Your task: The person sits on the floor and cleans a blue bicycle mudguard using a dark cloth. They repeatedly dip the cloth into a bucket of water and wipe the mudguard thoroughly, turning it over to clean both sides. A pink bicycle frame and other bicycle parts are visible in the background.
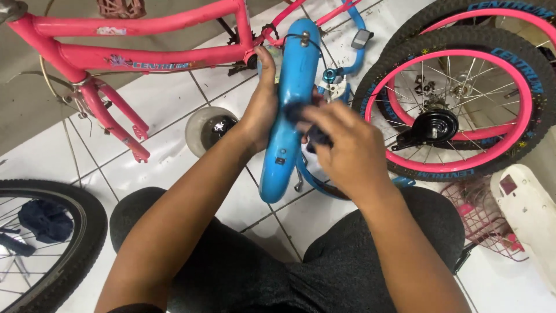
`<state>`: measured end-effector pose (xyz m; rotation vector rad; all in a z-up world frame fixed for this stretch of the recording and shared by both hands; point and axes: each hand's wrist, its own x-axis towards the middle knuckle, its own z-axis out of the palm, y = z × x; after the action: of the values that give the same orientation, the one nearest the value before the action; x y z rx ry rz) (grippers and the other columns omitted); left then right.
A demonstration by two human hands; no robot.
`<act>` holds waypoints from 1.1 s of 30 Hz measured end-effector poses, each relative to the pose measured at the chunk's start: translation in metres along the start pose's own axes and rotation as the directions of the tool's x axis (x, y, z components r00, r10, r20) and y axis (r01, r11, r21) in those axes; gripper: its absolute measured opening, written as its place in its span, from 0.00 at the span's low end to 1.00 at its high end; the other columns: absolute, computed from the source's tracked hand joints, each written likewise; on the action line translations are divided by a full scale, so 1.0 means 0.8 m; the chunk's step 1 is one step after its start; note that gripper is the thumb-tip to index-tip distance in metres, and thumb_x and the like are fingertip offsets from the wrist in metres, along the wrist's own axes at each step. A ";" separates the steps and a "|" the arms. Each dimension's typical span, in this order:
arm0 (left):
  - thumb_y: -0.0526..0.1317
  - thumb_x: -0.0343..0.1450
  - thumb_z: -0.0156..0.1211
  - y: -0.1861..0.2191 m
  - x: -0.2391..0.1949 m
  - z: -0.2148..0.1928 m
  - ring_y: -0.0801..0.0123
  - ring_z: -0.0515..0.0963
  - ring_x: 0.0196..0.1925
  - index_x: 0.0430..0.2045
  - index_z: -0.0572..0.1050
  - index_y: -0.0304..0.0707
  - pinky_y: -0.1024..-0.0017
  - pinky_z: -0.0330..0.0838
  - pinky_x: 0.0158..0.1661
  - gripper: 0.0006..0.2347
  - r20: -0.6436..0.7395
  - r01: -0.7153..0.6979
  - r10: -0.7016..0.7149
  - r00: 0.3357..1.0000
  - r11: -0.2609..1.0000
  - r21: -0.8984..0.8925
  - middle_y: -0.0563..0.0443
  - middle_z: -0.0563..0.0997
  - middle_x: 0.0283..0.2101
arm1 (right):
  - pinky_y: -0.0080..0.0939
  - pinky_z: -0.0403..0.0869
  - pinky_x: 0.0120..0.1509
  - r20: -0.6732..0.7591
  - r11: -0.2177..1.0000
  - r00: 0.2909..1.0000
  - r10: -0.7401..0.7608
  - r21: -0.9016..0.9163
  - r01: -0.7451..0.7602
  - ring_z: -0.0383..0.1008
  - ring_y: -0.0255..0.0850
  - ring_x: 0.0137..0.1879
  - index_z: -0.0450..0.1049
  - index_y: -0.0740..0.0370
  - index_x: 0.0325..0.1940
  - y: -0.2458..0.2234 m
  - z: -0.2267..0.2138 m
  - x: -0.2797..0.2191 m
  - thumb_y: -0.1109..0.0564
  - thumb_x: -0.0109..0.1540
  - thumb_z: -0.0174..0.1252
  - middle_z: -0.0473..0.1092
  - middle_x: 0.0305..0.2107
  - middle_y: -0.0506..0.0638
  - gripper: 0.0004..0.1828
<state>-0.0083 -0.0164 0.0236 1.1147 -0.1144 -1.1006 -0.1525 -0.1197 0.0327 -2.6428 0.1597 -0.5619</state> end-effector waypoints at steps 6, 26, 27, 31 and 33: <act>0.76 0.53 0.28 0.002 -0.003 0.010 0.65 0.77 0.22 0.37 0.74 0.30 0.70 0.73 0.21 0.44 -0.047 0.065 -0.065 0.997 0.998 0.009 0.43 0.79 0.28 | 0.33 0.64 0.26 -0.035 0.998 0.998 -0.053 0.017 0.054 0.65 0.34 0.26 0.81 0.50 0.54 0.004 -0.012 -0.002 0.68 0.56 0.64 0.75 0.43 0.46 0.24; 0.74 0.54 0.21 0.024 -0.022 0.013 0.56 0.78 0.17 0.49 0.73 0.29 0.64 0.76 0.16 0.48 0.013 0.127 -0.133 0.991 0.970 0.208 0.40 0.81 0.33 | 0.40 0.71 0.37 -0.152 0.982 0.987 0.058 0.184 -0.029 0.72 0.41 0.32 0.80 0.65 0.49 0.020 -0.024 0.020 0.67 0.59 0.66 0.74 0.38 0.52 0.14; 0.74 0.52 0.21 0.030 -0.024 0.015 0.57 0.77 0.15 0.55 0.70 0.29 0.66 0.75 0.15 0.51 -0.030 0.163 -0.161 0.986 0.955 0.247 0.38 0.81 0.35 | 0.36 0.69 0.32 -0.055 0.986 0.998 -0.013 0.164 0.021 0.69 0.37 0.27 0.82 0.61 0.51 0.018 -0.023 0.018 0.67 0.55 0.66 0.75 0.39 0.49 0.20; 0.74 0.54 0.23 0.022 -0.020 0.004 0.53 0.80 0.17 0.51 0.69 0.26 0.61 0.79 0.14 0.49 0.032 0.146 -0.160 0.987 0.955 0.259 0.37 0.81 0.32 | 0.36 0.72 0.39 -0.104 0.970 0.988 0.113 0.229 -0.087 0.75 0.39 0.36 0.82 0.59 0.51 0.022 -0.025 0.025 0.67 0.59 0.68 0.75 0.40 0.50 0.17; 0.74 0.54 0.18 0.022 -0.023 0.013 0.58 0.80 0.17 0.52 0.69 0.26 0.66 0.80 0.14 0.50 0.046 0.143 -0.170 0.984 0.923 0.358 0.40 0.82 0.34 | 0.40 0.69 0.37 -0.310 0.982 0.942 0.131 0.171 -0.081 0.71 0.43 0.33 0.79 0.72 0.51 0.027 -0.025 0.030 0.71 0.62 0.67 0.74 0.39 0.56 0.13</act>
<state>-0.0119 -0.0096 0.0502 1.4229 -0.2977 -1.3003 -0.1395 -0.1514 0.0483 -2.3600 0.3396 -0.9253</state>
